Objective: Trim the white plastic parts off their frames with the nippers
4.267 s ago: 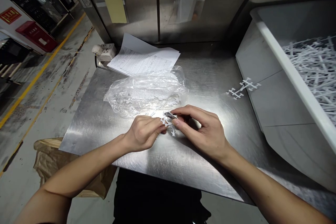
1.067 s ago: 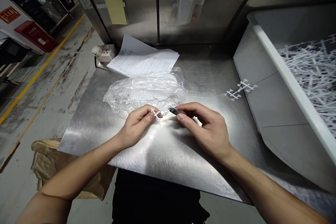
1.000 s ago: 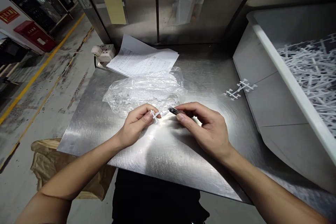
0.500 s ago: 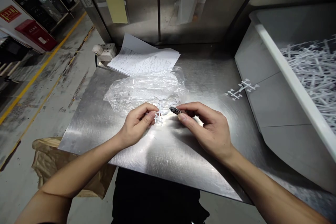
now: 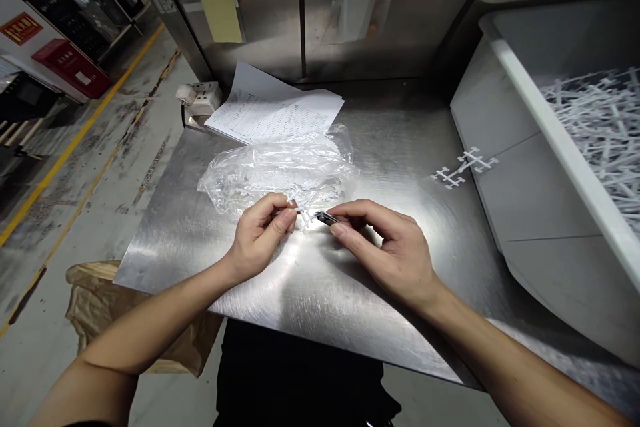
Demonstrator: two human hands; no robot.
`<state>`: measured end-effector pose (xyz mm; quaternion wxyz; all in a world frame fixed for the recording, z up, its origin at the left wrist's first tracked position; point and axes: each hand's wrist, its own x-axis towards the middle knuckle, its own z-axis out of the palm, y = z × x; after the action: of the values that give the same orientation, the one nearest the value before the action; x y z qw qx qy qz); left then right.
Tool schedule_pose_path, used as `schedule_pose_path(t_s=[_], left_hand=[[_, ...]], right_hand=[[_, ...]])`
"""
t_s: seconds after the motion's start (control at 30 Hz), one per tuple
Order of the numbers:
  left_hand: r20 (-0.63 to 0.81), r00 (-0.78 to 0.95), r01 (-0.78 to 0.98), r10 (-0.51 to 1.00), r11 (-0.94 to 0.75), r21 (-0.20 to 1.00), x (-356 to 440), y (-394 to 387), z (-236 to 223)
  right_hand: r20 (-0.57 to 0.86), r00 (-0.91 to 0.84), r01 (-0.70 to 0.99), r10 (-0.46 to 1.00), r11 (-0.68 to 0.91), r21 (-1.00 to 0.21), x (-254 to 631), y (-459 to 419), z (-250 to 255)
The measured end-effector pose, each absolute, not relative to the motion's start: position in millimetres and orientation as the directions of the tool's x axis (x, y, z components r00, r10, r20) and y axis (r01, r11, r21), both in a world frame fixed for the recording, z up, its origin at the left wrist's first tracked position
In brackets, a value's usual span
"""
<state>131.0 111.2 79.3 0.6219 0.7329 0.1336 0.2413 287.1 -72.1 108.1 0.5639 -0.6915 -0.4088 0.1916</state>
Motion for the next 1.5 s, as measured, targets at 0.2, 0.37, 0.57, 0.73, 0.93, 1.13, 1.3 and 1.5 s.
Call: schedule_pose_path(t_s=[0.2,0.37,0.57,0.73,0.93,1.13,1.3,1.5], left_hand=[[0.181,0.853,-0.113,0.489,-0.167,0.98,133,108,81],[0.19,0.862,-0.134,0.47,-0.15,0.98,135,107,85],[0.18,0.87,-0.132,0.459,-0.135,0.982,134,106,85],[0.188,0.865,-0.15,0.466,-0.117,0.982,133,106,84],[0.183,0.882,-0.161,0.435,-0.086,0.983,134,105,87],[0.179,0.888,-0.166,0.423,-0.067,0.984,135,104,87],[0.162,0.898,-0.085,0.409,-0.202,0.976,132,108,89],[0.359,0.881,-0.034,0.308,-0.716,0.697,131,114,90]], right_hand=[[0.195,0.581,0.358,0.79,-0.033,-0.933,285,-71,107],[0.201,0.578,0.358,0.791,-0.025,-0.933,285,-71,106],[0.223,0.582,0.373,0.782,-0.013,-0.928,285,-71,108],[0.245,0.583,0.391,0.775,-0.003,-0.92,286,-72,109],[0.258,0.574,0.399,0.778,0.009,-0.917,286,-71,105],[0.247,0.568,0.399,0.785,0.0,-0.917,287,-72,103],[0.205,0.58,0.361,0.788,-0.023,-0.932,288,-72,98],[0.018,0.579,0.223,0.815,-0.137,-0.965,292,-70,96]])
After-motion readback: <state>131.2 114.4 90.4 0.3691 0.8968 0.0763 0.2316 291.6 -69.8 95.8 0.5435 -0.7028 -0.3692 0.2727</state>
